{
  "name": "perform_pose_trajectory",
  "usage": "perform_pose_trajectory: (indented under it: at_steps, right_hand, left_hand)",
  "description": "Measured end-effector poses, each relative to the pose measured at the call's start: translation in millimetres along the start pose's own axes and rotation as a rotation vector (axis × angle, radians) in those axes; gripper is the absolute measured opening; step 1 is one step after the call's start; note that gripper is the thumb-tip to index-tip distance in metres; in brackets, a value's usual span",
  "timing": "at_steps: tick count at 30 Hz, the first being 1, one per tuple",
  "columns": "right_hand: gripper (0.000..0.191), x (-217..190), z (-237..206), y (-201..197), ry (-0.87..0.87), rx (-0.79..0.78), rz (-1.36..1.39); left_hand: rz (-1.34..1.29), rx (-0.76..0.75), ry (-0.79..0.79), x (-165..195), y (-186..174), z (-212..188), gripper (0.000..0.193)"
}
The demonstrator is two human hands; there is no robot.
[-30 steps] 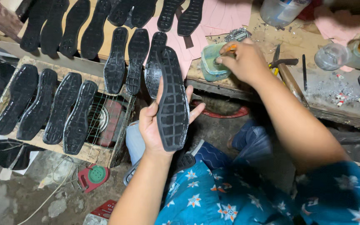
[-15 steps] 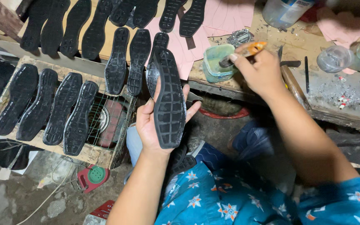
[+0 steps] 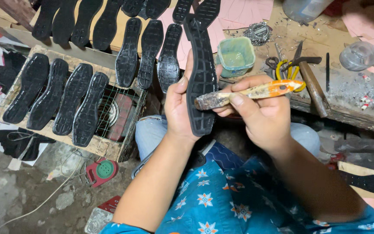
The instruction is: The person applies a liquid adhesive to the bottom surface of black shoe soles using a brush. They repeatedly dip the brush into a container and spread the glue across the sole, then place the treated sole on a nearby stack.
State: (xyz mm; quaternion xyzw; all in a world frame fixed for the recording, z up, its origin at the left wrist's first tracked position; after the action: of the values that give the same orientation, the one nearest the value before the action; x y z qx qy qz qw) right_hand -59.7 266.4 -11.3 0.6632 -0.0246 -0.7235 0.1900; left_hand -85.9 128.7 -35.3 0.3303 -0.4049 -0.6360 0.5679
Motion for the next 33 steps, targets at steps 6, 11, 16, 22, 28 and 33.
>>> perform_pose_trajectory:
  at_steps: [6,11,16,22,28,33]
  right_hand:
    - [0.018,-12,-16,26,-0.107,0.035,-0.238]
    - [0.017,-26,-22,30,-0.113,-0.093,-0.359]
    - [0.019,-27,-12,27,-0.082,-0.145,-0.358]
    - [0.018,-24,-20,31,-0.044,-0.255,-0.482]
    - [0.020,-27,-28,35,0.020,-0.320,-0.616]
    - [0.018,-39,-31,38,-0.092,-0.327,-0.650]
  left_hand:
    - [0.249,0.260,0.060,5,-12,9,0.075]
    - [0.271,0.281,0.030,7,-8,8,0.075]
    - [0.273,0.253,0.014,0,-11,7,0.075]
    - [0.101,0.320,-0.031,-1,-20,7,0.069]
    - [0.033,0.310,-0.087,1,-20,6,0.072]
    - [-0.069,0.195,-0.115,-2,-4,7,0.080]
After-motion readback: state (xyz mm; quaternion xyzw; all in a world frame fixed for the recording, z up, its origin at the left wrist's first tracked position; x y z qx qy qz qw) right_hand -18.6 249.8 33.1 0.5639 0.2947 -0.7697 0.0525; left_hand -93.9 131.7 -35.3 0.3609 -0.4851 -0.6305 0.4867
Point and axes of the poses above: each hand's wrist, its own z-axis towards the middle knuckle, its own y-axis out of the palm, x = y × z, the point moved 7 cm from there along z, towards the middle knuckle, and after that the axes turned 14 degrees about y, right-handed, at the moved point
